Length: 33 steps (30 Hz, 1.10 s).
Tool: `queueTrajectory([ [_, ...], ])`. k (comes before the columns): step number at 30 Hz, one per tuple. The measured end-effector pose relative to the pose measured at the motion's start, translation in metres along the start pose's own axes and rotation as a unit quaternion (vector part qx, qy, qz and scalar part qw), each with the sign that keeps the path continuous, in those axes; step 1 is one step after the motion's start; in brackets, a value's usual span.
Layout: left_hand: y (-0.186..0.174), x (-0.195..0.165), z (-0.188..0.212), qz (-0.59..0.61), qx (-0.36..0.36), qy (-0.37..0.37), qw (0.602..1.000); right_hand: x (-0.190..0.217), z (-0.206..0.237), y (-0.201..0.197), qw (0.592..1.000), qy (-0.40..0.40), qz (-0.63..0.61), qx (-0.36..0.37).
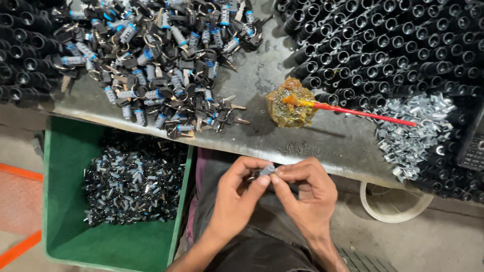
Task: The person assembles small key cylinders by inserting a metal pin into a plastic housing, then applying a small amount of paste with a red brush. The person repeats this process for multiple units, placing finished assemblies on the table.
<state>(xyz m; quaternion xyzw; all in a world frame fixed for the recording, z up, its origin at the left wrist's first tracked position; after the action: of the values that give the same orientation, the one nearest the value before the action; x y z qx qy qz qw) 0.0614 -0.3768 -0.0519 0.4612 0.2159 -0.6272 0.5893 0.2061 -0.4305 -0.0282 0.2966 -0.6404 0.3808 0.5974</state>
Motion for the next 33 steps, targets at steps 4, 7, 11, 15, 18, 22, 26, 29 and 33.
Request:
queueTrajectory([
  [4,-0.003,-0.044,0.014,-0.286,-0.088,0.308,0.903,0.000,0.005,0.000,0.998,0.024,-0.055,0.010],
  [7,0.002,-0.053,0.018,-0.312,-0.080,0.361,0.875,0.000,0.006,0.000,0.999,0.020,-0.036,0.004],
  [11,0.005,-0.056,0.019,-0.323,-0.076,0.368,0.869,0.001,0.007,-0.001,1.000,0.009,-0.013,-0.007],
  [15,0.005,-0.057,0.019,-0.322,-0.076,0.367,0.869,0.004,0.008,-0.002,1.000,-0.001,-0.012,-0.012],
  [18,0.005,-0.058,0.019,-0.328,-0.076,0.372,0.865,0.005,0.008,-0.003,1.000,-0.018,0.007,-0.013],
  [22,0.006,-0.059,0.020,-0.340,-0.069,0.386,0.855,-0.001,0.006,-0.005,1.000,0.023,-0.016,-0.004],
  [26,0.005,-0.059,0.020,-0.344,-0.068,0.396,0.848,-0.004,0.006,-0.008,0.997,0.071,-0.039,0.001],
  [29,0.005,-0.059,0.019,-0.348,-0.061,0.411,0.840,-0.002,0.005,-0.012,0.999,0.031,0.000,0.014],
  [33,0.007,-0.062,0.020,-0.333,-0.029,0.429,0.839,-0.016,0.000,-0.013,0.984,0.053,-0.136,0.102],
])
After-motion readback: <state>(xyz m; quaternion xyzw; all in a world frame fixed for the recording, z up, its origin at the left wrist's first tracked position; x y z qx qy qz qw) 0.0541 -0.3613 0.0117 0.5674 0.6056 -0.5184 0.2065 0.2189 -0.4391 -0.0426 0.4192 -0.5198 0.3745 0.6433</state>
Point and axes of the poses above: each hand's wrist, its own z-axis away from the middle knuckle, its own y-axis out of the palm, x = y × z, the point moved 6 cm from there along -z, towards the middle knuckle, and after that the axes turned 7 degrees about -x, right-handed, at the moved point
